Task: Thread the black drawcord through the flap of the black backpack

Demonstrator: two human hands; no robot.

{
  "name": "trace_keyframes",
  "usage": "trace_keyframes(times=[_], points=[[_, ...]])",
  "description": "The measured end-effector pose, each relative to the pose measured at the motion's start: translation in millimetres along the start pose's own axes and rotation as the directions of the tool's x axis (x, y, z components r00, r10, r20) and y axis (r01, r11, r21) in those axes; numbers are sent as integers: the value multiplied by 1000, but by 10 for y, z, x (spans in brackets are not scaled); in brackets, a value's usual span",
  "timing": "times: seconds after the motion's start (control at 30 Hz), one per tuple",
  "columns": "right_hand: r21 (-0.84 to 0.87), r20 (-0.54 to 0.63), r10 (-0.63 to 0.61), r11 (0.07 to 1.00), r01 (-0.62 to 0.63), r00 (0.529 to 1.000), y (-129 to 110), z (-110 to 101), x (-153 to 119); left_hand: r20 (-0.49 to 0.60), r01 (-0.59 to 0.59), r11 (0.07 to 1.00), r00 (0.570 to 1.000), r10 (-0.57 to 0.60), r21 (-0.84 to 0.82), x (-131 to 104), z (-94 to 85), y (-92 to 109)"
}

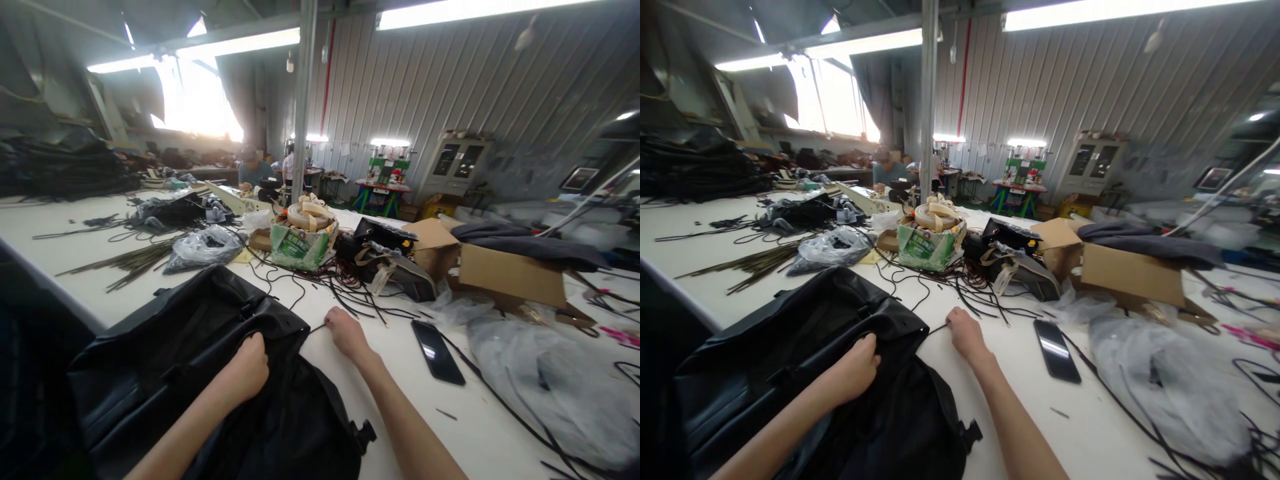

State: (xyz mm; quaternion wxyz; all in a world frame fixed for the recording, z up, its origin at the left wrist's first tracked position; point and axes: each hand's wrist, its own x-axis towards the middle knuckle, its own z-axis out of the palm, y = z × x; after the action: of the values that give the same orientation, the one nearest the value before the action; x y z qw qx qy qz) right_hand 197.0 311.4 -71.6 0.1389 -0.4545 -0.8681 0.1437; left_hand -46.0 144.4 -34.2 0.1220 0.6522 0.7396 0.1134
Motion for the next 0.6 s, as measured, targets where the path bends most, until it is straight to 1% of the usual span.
trace_keyframes(times=[0.07, 0.13, 0.2, 0.27, 0.37, 0.4, 0.47, 0.53, 0.6], points=[[23, -9, -8, 1000, 8, 1000, 33, 98, -20, 14, 83, 993, 996, -83, -79, -51, 14, -52], [70, 10, -65, 995, 65, 998, 45, 74, -64, 51, 138, 975, 990, -131, -174, -63, 6, -62], [142, 52, -155, 979, 146, 987, 29, -55, -104, 56, 154, 949, 988, -144, -274, -25, -4, -24], [228, 81, -238, 950, 214, 968, -33, -229, -141, 26, 157, 915, 987, -159, -373, 53, 1, 38], [348, 67, -323, 894, 282, 944, -227, -437, -201, -8, 144, 838, 985, -174, -526, 199, 36, 110], [387, 56, -345, 873, 298, 937, -310, -475, -219, -6, 129, 801, 987, -164, -585, 241, 46, 124], [468, 38, -381, 824, 320, 924, -475, -506, -248, 6, 79, 705, 995, -105, -705, 294, 49, 142], [542, 25, -404, 774, 327, 914, -612, -487, -261, 22, 26, 592, 1000, -14, -805, 300, 24, 162], [595, 4, -397, 739, 317, 918, -707, -429, -254, 40, 0, 496, 997, 70, -868, 274, -7, 189]])
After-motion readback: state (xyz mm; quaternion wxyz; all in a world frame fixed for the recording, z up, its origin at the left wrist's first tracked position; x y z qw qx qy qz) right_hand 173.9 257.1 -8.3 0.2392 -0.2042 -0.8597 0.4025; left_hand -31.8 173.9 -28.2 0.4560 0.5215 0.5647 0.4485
